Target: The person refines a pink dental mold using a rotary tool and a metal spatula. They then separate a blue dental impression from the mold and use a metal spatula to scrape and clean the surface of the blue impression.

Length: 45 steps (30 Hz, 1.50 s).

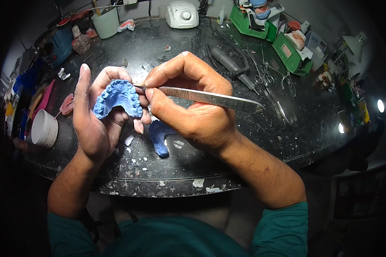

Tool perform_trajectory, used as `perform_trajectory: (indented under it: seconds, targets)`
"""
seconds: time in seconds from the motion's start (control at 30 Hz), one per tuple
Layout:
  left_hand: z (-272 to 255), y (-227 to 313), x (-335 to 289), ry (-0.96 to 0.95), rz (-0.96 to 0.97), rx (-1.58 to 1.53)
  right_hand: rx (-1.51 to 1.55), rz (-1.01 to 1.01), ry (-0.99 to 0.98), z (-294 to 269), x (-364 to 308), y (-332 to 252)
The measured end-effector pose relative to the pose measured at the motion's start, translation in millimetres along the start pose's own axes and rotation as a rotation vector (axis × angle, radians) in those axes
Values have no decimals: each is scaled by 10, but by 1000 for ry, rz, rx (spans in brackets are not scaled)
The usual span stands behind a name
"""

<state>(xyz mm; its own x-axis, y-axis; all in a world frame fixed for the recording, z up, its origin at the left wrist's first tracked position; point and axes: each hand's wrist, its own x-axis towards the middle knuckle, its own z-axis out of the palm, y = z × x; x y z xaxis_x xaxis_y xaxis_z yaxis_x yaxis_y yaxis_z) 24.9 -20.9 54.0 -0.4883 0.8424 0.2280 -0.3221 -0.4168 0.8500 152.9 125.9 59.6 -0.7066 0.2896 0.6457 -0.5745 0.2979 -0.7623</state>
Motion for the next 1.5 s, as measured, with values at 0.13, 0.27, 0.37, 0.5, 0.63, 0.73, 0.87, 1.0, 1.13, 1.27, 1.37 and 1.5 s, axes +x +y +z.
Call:
perform_trajectory:
  seconds: [0.13, 0.27, 0.37, 0.5, 0.63, 0.73, 0.87, 1.0, 1.13, 1.27, 1.37, 1.5]
  targets:
    - [3, -7, -1, -26, -7, 4, -21, -35, -9, -1, -4, 33]
    - [9, -5, -19, -29, -36, -9, -46, -50, -44, -8, 0, 26]
    - [17, 10, -25, -29, -68, -21, -35, -37, -49, -19, 1, 9]
    - [4, -1, -16, -38, -59, -24, -65, -36, -43, -11, -1, 6]
    - [15, -9, -8, -26, -73, -79, -68, -56, -51, -6, 8, 12]
    - [6, -3, 10, -23, -125, -159, -60, -56, -47, -6, 4, 7]
    - [8, 10, 15, -16, -195, -266, 1, -44, -23, 10, -13, 25]
    - [1, 9, 13, -35, -195, -274, -41, -72, -43, 1, -10, 24]
    - [-3, 17, 13, -39, -201, -281, -36, -74, -49, -4, -10, 36]
    - [2, 20, 15, -43, -211, -315, -14, -79, -48, 2, -12, 29]
    - [-3, 19, 11, -61, -214, -316, -31, -84, -34, 6, -7, 20]
    - [7, 5, 13, -69, -214, -309, -35, -118, -20, 0, -9, 68]
